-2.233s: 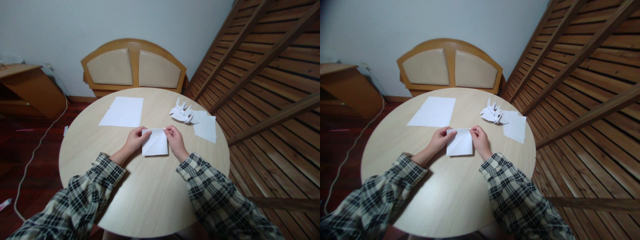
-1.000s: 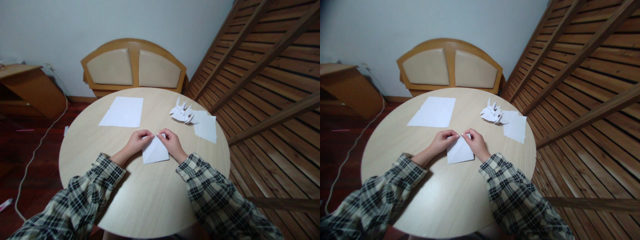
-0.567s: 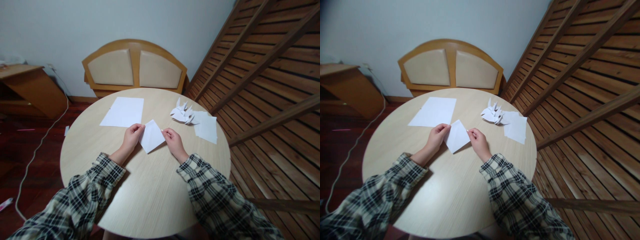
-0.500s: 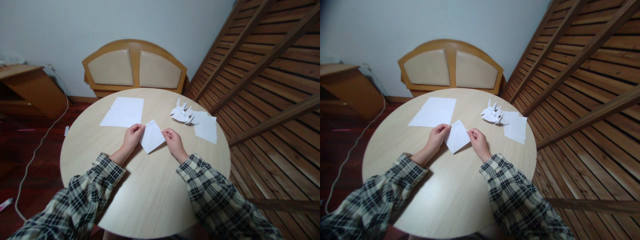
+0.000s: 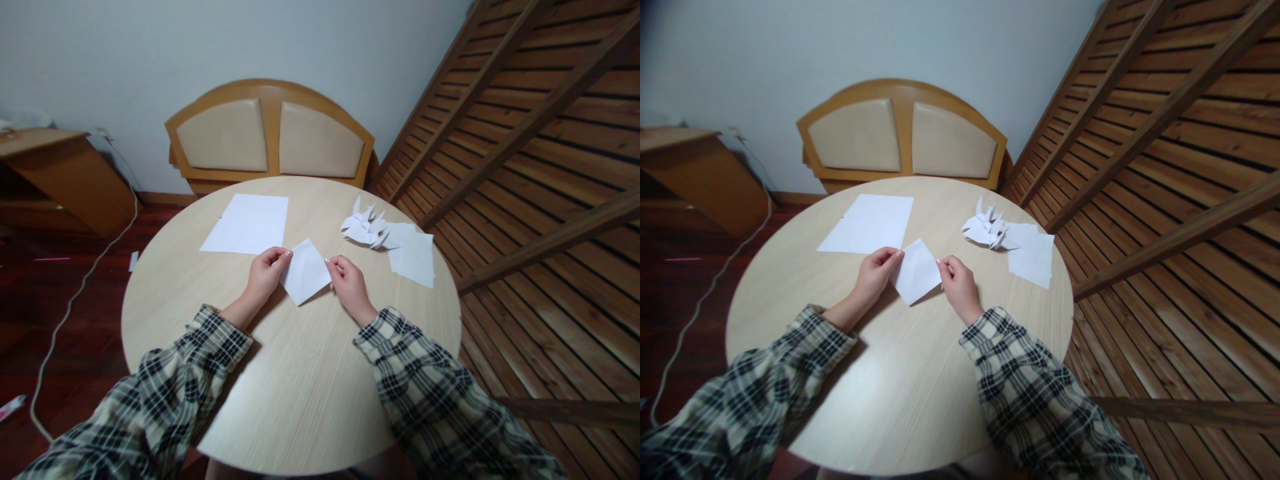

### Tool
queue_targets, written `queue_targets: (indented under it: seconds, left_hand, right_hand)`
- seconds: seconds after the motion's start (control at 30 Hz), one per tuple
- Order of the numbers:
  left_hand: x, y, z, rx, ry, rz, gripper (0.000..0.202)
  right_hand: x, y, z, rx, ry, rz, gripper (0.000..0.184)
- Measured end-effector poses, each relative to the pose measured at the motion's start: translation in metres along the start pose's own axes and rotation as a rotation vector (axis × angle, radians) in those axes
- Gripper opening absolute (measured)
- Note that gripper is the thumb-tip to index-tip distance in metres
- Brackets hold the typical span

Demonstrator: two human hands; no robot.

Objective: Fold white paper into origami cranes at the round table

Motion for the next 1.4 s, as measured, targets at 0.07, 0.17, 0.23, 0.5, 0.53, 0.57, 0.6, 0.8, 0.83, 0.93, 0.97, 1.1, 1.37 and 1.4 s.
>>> queue_targets:
  seconds: [0.07,0.17,0.23,0.5,0.53,0.57,0.6,0.8,0.83,0.93,0.97,1.1,1.37,1.4]
  left_hand:
    - [0.003,-0.001,-0.001,-0.016,-0.012,0.020,0.018]
    - [0.008,-0.004,-0.003,-0.049,-0.037,0.065,0.016]
    - [0.010,-0.005,-0.004,-0.061,-0.038,0.081,0.015]
    - [0.005,-0.001,-0.002,-0.013,-0.035,0.093,0.026]
    - [0.006,-0.001,-0.002,-0.012,-0.044,0.110,0.027]
    - [0.007,-0.002,-0.002,-0.015,-0.047,0.118,0.026]
    - [0.008,-0.002,-0.003,-0.019,-0.043,0.114,0.026]
    - [0.007,-0.005,-0.003,-0.030,-0.003,0.076,0.027]
    - [0.007,-0.004,-0.003,-0.027,-0.015,0.087,0.028]
    - [0.010,0.000,-0.003,-0.005,-0.087,0.174,0.030]
    - [0.012,0.002,-0.003,0.013,-0.121,0.217,0.031]
    - [0.022,0.018,0.002,0.125,-0.260,0.342,0.038]
    - [0.025,0.033,0.017,0.237,-0.369,0.421,0.033]
    - [0.024,0.032,0.016,0.213,-0.380,0.434,0.033]
  right_hand:
    - [-0.003,0.002,0.000,0.033,0.051,-0.085,0.031]
    - [-0.002,0.005,0.001,0.060,0.055,-0.113,0.033]
    - [-0.001,0.006,0.001,0.075,0.051,-0.113,0.032]
    - [-0.011,-0.005,-0.006,-0.042,0.100,-0.149,0.030]
    - [-0.012,-0.007,-0.007,-0.057,0.103,-0.156,0.029]
    - [-0.014,-0.008,-0.008,-0.065,0.106,-0.160,0.029]
    - [-0.015,-0.009,-0.008,-0.069,0.108,-0.161,0.028]
    - [-0.021,-0.008,-0.008,-0.070,0.120,-0.164,0.028]
    - [-0.022,-0.008,-0.008,-0.072,0.127,-0.167,0.028]
    - [-0.024,-0.008,-0.008,-0.079,0.142,-0.184,0.028]
    - [-0.024,-0.008,-0.008,-0.082,0.144,-0.192,0.028]
    - [-0.020,-0.006,-0.007,-0.065,0.158,-0.227,0.030]
    - [-0.013,0.009,-0.002,0.091,0.176,-0.229,0.034]
    - [-0.012,0.010,-0.002,0.095,0.166,-0.241,0.033]
Point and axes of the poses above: each hand's wrist, its own z-axis away from the middle knuckle, its own y-axis out of the palm, x = y × z, the point moved 8 cm from there along -z, towards the middle knuckle, and after that the axes turned 6 degrees about -x, right-handed, at the moved point
